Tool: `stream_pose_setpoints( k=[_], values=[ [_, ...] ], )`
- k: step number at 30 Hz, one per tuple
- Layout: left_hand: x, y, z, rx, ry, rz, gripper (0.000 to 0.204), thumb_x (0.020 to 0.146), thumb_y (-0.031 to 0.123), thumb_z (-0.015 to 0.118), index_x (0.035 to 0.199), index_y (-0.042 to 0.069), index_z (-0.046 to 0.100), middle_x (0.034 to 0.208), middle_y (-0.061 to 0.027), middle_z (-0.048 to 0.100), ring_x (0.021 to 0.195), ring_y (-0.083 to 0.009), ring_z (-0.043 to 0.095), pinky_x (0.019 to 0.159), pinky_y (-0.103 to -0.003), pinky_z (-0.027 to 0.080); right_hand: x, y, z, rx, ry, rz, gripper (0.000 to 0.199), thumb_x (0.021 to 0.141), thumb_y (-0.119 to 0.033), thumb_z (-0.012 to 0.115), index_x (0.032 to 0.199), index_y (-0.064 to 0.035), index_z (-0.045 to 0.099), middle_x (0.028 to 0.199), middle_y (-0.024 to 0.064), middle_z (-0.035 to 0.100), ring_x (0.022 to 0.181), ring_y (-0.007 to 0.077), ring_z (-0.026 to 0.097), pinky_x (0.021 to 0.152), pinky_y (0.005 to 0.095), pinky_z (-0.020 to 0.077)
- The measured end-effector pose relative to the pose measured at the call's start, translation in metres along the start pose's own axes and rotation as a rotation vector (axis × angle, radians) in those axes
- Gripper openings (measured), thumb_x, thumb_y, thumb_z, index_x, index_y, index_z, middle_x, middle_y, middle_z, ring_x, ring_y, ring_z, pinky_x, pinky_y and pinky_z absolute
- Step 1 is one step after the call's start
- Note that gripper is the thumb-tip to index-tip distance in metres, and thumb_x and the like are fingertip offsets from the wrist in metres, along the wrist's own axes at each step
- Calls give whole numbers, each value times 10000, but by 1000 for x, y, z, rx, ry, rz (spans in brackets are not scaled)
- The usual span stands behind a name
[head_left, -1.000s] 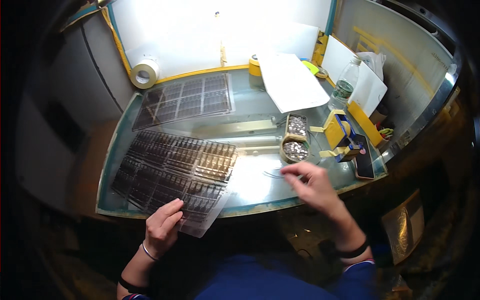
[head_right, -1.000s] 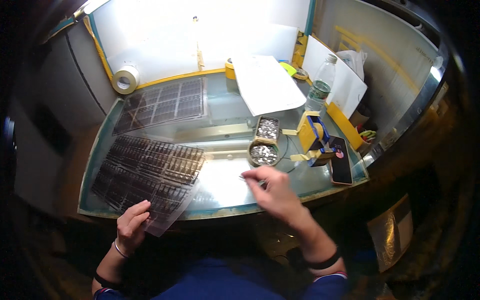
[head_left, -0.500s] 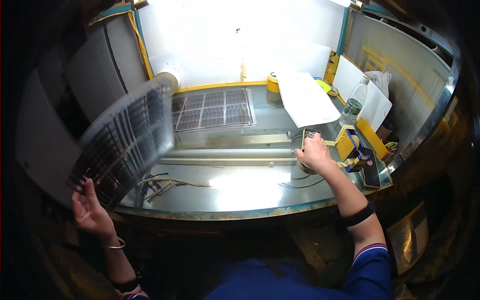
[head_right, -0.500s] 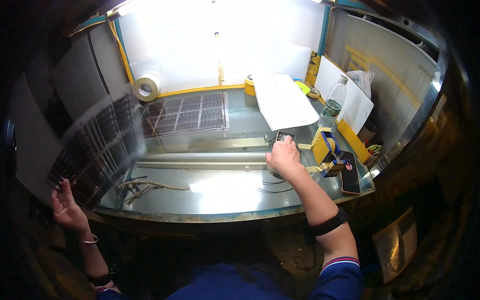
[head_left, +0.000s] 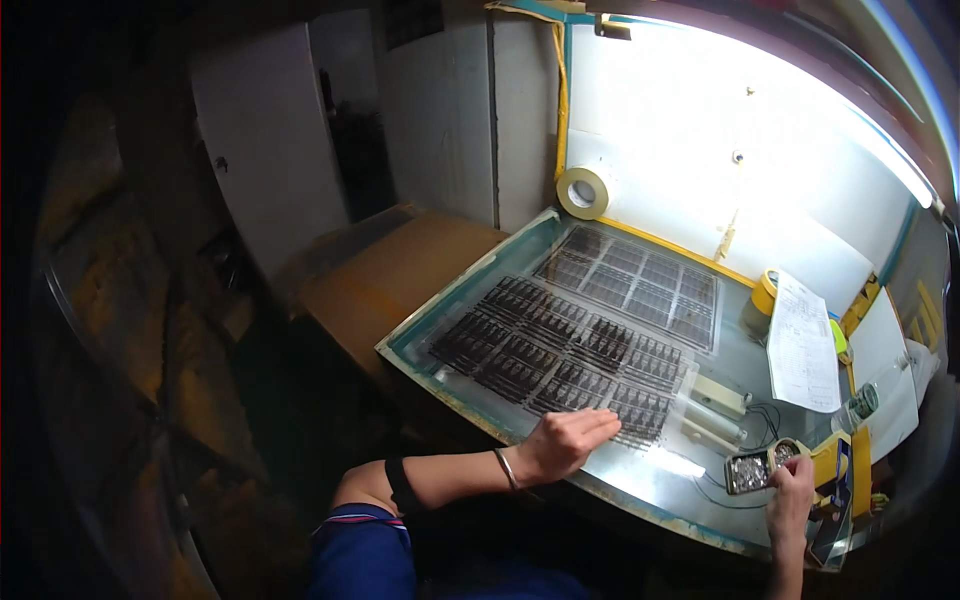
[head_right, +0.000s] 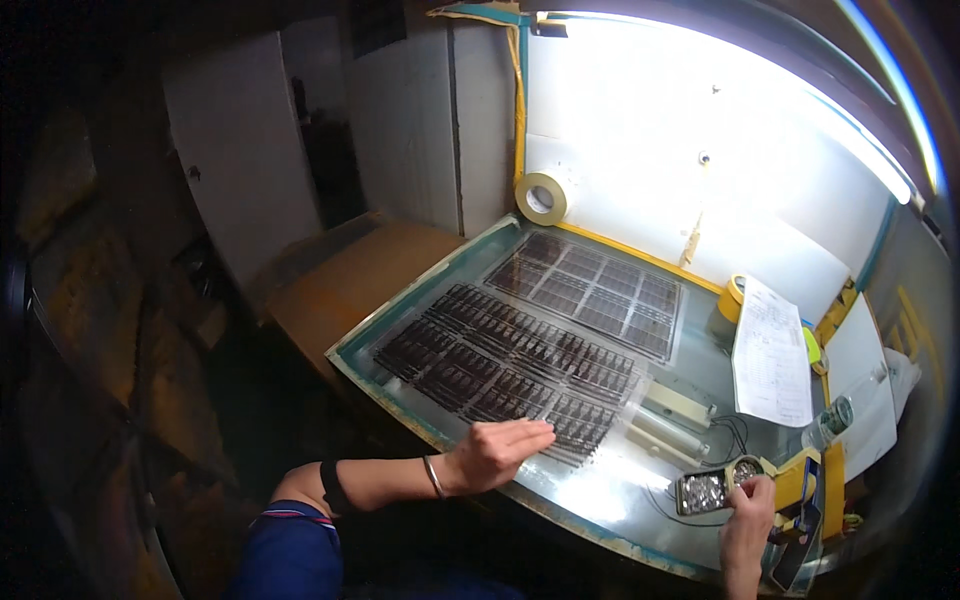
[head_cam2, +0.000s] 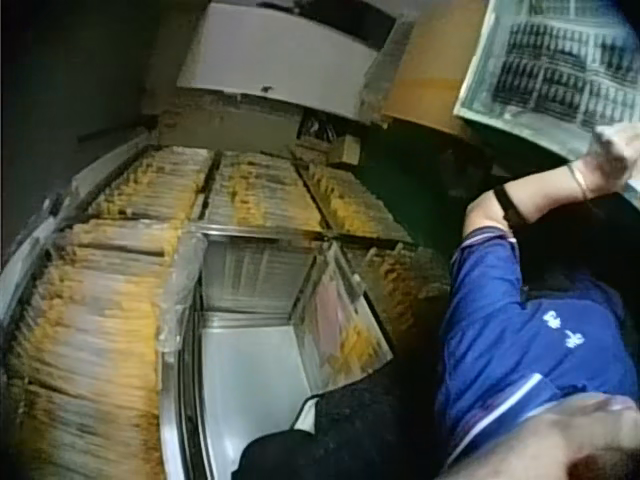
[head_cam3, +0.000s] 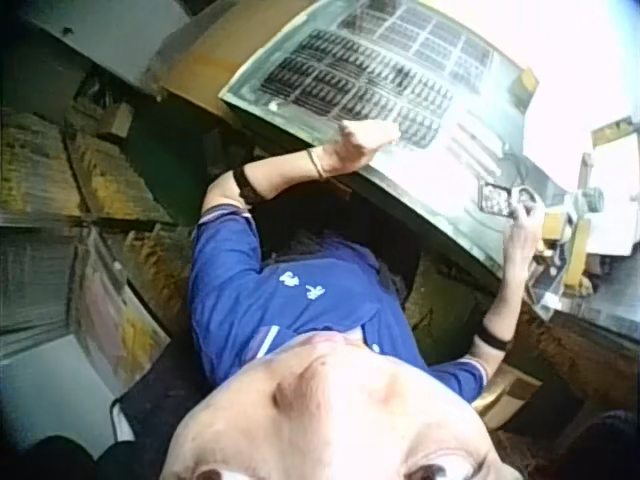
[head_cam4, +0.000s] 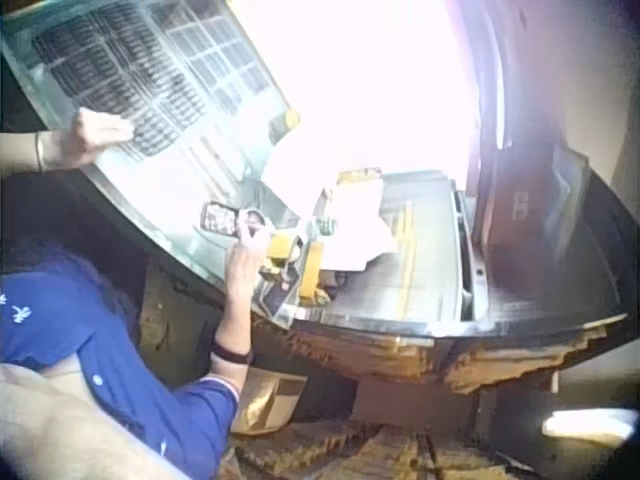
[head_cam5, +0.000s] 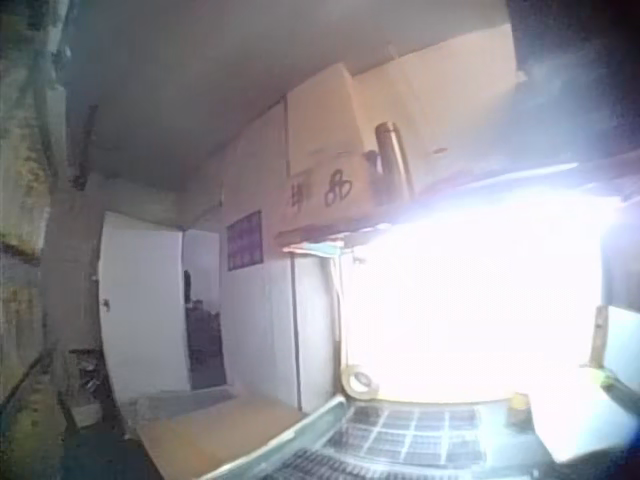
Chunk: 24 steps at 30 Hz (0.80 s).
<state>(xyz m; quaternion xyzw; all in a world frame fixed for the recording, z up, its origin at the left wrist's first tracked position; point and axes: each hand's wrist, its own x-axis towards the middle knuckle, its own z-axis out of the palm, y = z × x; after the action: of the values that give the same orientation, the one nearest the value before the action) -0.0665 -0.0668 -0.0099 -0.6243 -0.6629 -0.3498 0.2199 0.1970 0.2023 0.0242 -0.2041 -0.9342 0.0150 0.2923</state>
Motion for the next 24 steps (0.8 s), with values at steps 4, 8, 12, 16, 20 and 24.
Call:
stream_pose_setpoints(
  k=[4,8,12,16,20,24],
  values=[
    [-10,9,3,-29,-57,-60,443,655,-97,505,1083,-20,589,1093,-167,604,1061,-274,575,928,-360,465,-11,-34,8,256,67,220,102,685,65,602,769,6,611,814,133,492,755,289,511,658,359,409],
    [-2,11,10,-43,-108,-12,490,651,-107,477,1127,-24,560,1149,-173,570,1112,-281,538,957,-385,439,-23,-45,26,220,125,137,121,716,-6,664,835,2,642,764,124,512,690,274,529,624,334,427],
    [1,8,8,-50,-130,-63,436,674,-122,466,1083,-28,587,1103,-173,592,1051,-310,570,935,-414,448,-10,-60,33,267,140,137,95,724,11,642,817,-6,631,744,129,515,706,288,526,632,360,427],
    [4,11,8,-53,-126,-90,440,678,-136,464,1088,-34,586,1126,-173,587,1074,-312,560,950,-423,438,-14,-56,19,243,40,44,116,692,38,641,792,-10,611,766,119,517,722,287,517,623,370,421],
    [8,20,6,-81,-109,-11,449,667,-128,470,1094,-48,582,1140,-186,579,1090,-311,554,945,-422,440,-28,-44,-4,150,64,68,180,690,56,635,851,-21,617,784,104,534,738,274,533,624,341,437],
    [10,47,8,-111,-220,65,446,679,-107,469,1114,-61,560,1171,-199,561,1124,-324,534,950,-451,423,-39,-61,-12,485,-3,453,220,813,3,599,1032,0,577,875,101,563,738,177,566,647,280,467]
  ],
)
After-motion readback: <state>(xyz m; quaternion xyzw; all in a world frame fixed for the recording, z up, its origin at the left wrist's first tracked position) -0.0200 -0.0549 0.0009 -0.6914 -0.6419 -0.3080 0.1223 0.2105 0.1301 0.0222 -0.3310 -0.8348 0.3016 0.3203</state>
